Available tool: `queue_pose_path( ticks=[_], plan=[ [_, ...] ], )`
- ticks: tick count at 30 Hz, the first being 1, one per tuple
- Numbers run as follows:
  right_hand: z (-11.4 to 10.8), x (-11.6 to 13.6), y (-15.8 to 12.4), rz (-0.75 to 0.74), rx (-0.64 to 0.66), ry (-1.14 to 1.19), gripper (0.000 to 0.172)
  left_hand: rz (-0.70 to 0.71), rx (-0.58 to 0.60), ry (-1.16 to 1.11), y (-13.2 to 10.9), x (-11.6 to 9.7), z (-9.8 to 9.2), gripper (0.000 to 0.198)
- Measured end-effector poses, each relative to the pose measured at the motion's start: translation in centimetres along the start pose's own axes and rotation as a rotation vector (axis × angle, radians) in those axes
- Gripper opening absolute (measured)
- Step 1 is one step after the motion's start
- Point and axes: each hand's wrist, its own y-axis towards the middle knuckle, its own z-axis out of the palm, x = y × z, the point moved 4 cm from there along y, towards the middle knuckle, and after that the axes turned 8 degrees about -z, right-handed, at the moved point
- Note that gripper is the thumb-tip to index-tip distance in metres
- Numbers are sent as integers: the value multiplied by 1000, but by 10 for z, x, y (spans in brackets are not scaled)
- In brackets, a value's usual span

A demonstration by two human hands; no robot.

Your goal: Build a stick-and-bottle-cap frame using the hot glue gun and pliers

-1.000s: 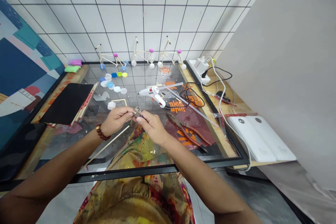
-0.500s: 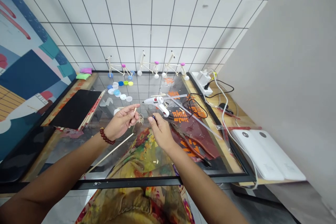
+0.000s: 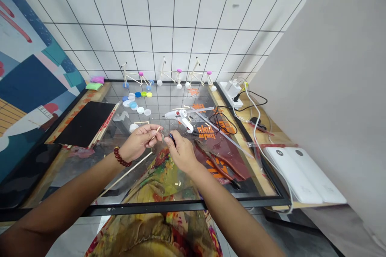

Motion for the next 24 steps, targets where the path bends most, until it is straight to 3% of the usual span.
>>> queue_pose_path(
  ticks=[7,15,24],
  plan=[
    [-1,2,-1,-16,27,-117,32,-1,59,115,-1,4,5,37],
    [-1,4,-3,-62,44,-313,38,30,28,175,0,6,5,36],
    [3,2,-3,-44,21,-107,36,27,37,196,-2,6,7,32]
  ],
)
